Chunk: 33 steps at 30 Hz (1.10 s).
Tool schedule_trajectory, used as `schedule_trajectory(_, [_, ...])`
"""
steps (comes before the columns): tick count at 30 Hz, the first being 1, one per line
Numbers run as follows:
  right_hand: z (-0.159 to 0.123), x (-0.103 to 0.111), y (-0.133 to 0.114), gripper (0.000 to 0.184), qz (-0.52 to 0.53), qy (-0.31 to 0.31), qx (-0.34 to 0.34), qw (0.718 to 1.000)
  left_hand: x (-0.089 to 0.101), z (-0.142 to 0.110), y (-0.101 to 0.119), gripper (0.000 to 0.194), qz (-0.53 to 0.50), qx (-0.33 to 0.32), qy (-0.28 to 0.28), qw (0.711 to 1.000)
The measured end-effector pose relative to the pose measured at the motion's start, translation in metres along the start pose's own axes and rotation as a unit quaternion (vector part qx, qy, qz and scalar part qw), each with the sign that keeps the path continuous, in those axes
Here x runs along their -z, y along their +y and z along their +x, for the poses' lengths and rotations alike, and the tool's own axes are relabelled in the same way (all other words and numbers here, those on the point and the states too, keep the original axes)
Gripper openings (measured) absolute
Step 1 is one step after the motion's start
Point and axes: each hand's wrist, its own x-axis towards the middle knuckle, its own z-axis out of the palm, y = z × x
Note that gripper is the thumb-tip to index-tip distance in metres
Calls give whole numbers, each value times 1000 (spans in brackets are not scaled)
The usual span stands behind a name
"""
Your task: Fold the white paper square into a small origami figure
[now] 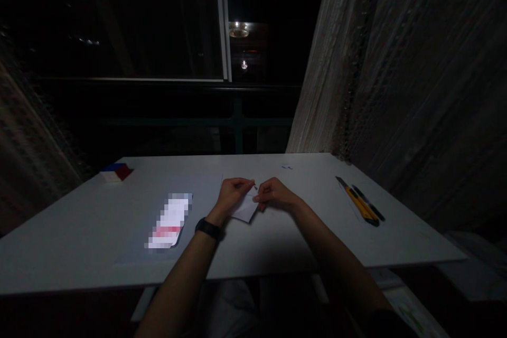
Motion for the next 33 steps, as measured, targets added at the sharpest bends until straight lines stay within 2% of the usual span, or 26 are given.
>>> schedule_trajectory(10, [5,-1,2,34,4,61,19,998,0,2,-1,33,46,-14,59,997])
schedule_trajectory(14, [3,9,-2,32,1,103,28,994,-1,3,-2,40,33,4,54,998])
schedule_trajectory(20, [3,11,-3,31,10,123,26,992,-2,3,-7,28,50,-8,52,997])
schedule_trajectory(24, [7,8,2,31,-12,141,48,989,-3,1,-6,25,75,-19,42,996])
schedule_trajectory(28, [10,8,4,32,-22,164,36,986,-3,1,-7,23,99,-31,41,994])
schedule_trajectory(33, [13,7,6,28,-50,169,89,980,-2,2,-10,22,121,-50,44,990])
